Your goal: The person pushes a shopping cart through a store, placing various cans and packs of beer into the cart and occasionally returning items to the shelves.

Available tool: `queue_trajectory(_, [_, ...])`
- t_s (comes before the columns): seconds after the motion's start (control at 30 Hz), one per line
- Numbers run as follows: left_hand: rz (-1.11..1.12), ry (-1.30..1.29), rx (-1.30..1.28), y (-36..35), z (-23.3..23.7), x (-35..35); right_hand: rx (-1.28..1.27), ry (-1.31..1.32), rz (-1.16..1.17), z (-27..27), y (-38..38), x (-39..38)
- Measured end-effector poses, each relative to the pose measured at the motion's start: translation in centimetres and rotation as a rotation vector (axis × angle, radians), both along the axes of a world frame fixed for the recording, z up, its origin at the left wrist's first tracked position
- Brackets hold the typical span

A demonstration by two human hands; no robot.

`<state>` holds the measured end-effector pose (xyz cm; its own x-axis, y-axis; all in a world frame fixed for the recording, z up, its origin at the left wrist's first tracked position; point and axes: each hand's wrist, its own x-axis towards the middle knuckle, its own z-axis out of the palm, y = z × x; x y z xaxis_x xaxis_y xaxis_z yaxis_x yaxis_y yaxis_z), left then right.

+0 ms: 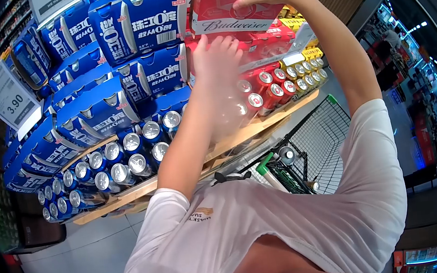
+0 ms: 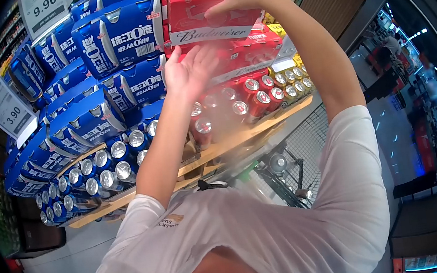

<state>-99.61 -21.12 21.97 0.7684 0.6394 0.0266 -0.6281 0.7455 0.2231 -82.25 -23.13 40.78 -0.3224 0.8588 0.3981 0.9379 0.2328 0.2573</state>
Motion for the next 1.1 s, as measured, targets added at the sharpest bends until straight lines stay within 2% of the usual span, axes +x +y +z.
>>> queue_trajectory(0.03, [0.008, -0.001, 0.001, -0.1, 0.3, -1.1, -0.029, 0.036, 0.007, -0.2, 0.6, 0.2])
queue_trajectory(0.1, [0.072, 0.129, 0.183, -0.3, 0.9, -3.1, -0.066, 0.046, 0.011, -0.4, 1.7, 0.4])
queue_trajectory(0.13, [0.074, 0.151, 0.169, -0.6, 1.3, -4.4, -0.102, 0.060, 0.006, -0.5, 2.1, 0.6])
queue_trajectory(0.23, [0.094, 0.135, 0.230, 0.0, 0.3, -6.3, -0.027, -0.030, 0.060, -1.6, 3.9, 2.3])
queue_trajectory(0.47, [0.120, 0.202, 0.318, 0.8, -0.8, -6.2, 0.003, 0.063, 0.093, -3.4, 5.9, 3.7])
queue_trajectory(0.53, [0.091, 0.213, 0.335, 0.3, -0.1, -6.3, -0.120, 0.133, 0.006, -3.0, 5.7, 3.0])
queue_trajectory(0.73, [0.037, 0.265, 0.389, -0.5, 0.9, -6.9, -0.212, 0.124, 0.061, -1.3, 6.3, 1.8])
queue_trajectory(1.1, [0.100, 0.316, 0.403, -0.2, -0.2, -6.4, -0.135, 0.097, 0.178, -2.1, 5.5, 2.6])
